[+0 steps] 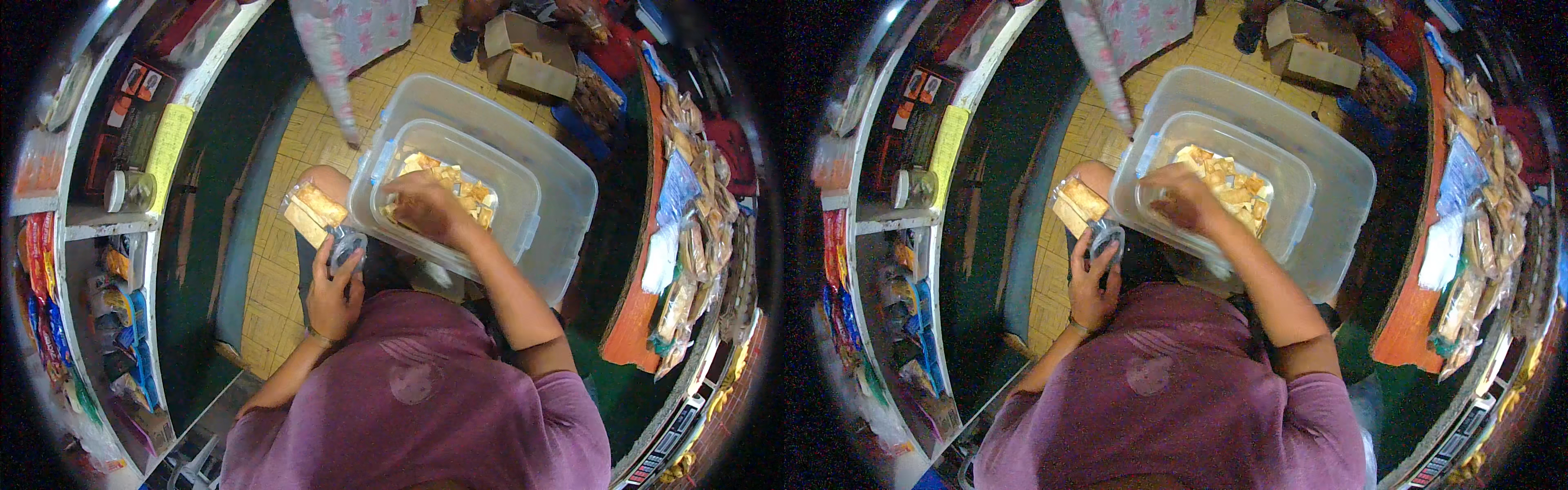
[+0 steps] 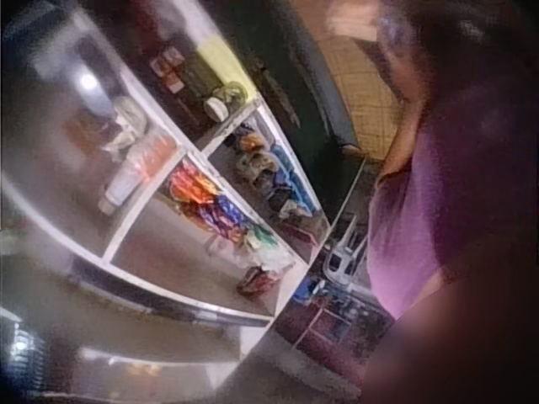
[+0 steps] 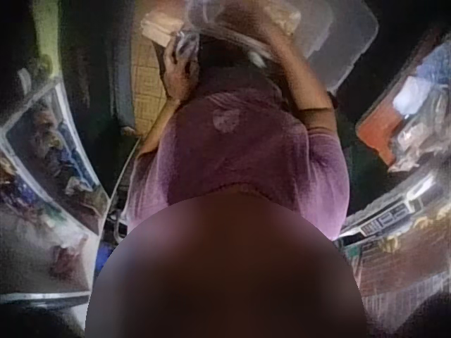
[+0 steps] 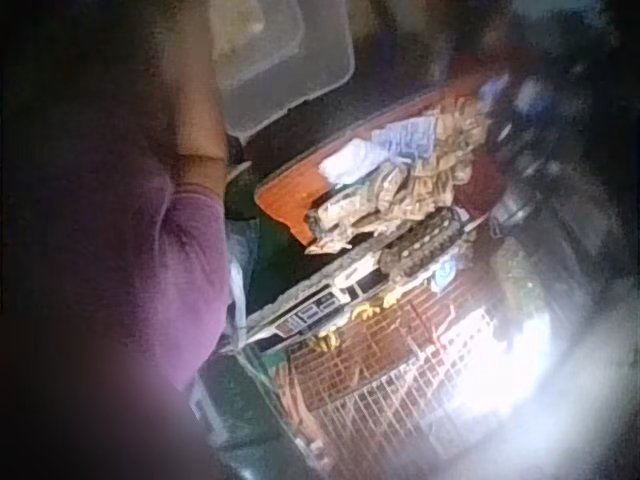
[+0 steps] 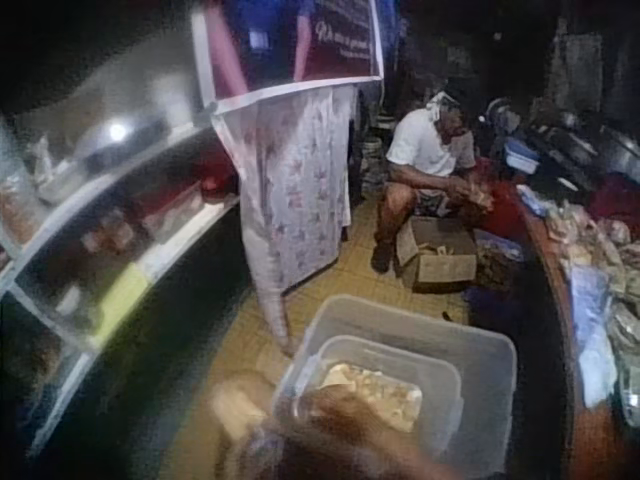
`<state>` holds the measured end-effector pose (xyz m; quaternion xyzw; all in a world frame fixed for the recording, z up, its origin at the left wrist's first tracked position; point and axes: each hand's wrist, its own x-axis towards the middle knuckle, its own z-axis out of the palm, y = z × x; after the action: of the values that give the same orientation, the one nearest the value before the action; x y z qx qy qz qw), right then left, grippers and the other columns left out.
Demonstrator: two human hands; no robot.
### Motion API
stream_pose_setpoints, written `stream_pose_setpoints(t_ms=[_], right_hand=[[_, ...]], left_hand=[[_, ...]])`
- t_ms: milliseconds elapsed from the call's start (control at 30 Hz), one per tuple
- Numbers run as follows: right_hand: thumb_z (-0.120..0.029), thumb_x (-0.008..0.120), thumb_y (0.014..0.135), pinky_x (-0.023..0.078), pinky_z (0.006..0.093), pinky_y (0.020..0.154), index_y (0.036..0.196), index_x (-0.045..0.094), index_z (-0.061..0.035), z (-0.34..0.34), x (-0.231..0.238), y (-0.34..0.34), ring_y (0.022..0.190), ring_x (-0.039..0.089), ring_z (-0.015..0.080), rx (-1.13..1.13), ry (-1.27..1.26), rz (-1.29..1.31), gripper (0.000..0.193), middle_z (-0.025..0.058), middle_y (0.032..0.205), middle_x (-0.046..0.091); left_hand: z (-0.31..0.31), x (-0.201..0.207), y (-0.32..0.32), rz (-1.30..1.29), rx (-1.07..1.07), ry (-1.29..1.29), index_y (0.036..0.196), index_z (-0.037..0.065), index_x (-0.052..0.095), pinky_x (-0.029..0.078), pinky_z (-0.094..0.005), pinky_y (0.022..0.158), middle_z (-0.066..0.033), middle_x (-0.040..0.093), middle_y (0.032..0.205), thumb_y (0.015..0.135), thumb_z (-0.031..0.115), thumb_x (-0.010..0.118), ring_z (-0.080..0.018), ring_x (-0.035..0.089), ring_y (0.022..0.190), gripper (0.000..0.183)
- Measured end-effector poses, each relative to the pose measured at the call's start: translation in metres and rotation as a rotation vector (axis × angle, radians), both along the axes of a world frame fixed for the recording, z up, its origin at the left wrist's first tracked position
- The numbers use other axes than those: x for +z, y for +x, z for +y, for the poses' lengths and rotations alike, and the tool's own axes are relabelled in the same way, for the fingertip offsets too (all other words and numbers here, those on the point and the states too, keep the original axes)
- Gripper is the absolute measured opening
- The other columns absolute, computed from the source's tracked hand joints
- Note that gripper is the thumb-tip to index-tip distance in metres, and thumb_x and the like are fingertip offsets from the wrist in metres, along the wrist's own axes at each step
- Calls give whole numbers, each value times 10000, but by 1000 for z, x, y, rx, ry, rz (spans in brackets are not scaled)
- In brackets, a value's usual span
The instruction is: The person sits on the floor and repeatedly picks rectangular snack pieces from a clear plastic container, places them into small clear plastic bags, and sets the filled bags aside. The person handles the snacks by hand without using tools.
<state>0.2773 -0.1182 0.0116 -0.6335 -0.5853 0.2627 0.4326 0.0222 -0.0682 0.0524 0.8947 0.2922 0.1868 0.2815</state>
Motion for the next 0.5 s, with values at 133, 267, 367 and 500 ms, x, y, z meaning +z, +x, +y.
stream_pose_setpoints(t_ms=[133, 267, 367, 500], right_hand=[[-124, 716, 775, 476, 398, 873, 1027, 695, -94, -41, -47, 56, 977, 568, 307, -344, -207, -182, 254, 137, 1010, 631], [-118, 700, 755, 471, 406, 881, 1104, 651, -113, -53, -113, 68, 996, 555, 325, -235, -356, -526, 352, 131, 1084, 602], [-98, 661, 757, 460, 413, 891, 1188, 590, -115, -47, -149, 63, 1049, 530, 323, -176, -385, -648, 437, 122, 1175, 559], [-80, 589, 792, 438, 416, 918, 1219, 547, -97, -32, -167, 58, 1132, 482, 304, -109, -501, -707, 430, 114, 1254, 510]], left_hand=[[0, 6, -1, 49, -25, 35, 1218, 187, 619, 509, -390, 783, -216, 384, 1414, 786, 124, 707, -292, 605, 888, 446], [-4, 15, -8, 100, 4, -30, 1198, 168, 629, 487, -394, 814, -217, 386, 1401, 763, 180, 756, -286, 568, 921, 454], [-3, 22, -16, 103, 4, 2, 1194, 127, 625, 466, -400, 866, -239, 373, 1387, 741, 188, 781, -298, 529, 1003, 482], [-3, 30, -21, 49, 38, 68, 1203, 100, 607, 460, -410, 889, -243, 348, 1381, 709, 231, 816, -337, 512, 1032, 552]])
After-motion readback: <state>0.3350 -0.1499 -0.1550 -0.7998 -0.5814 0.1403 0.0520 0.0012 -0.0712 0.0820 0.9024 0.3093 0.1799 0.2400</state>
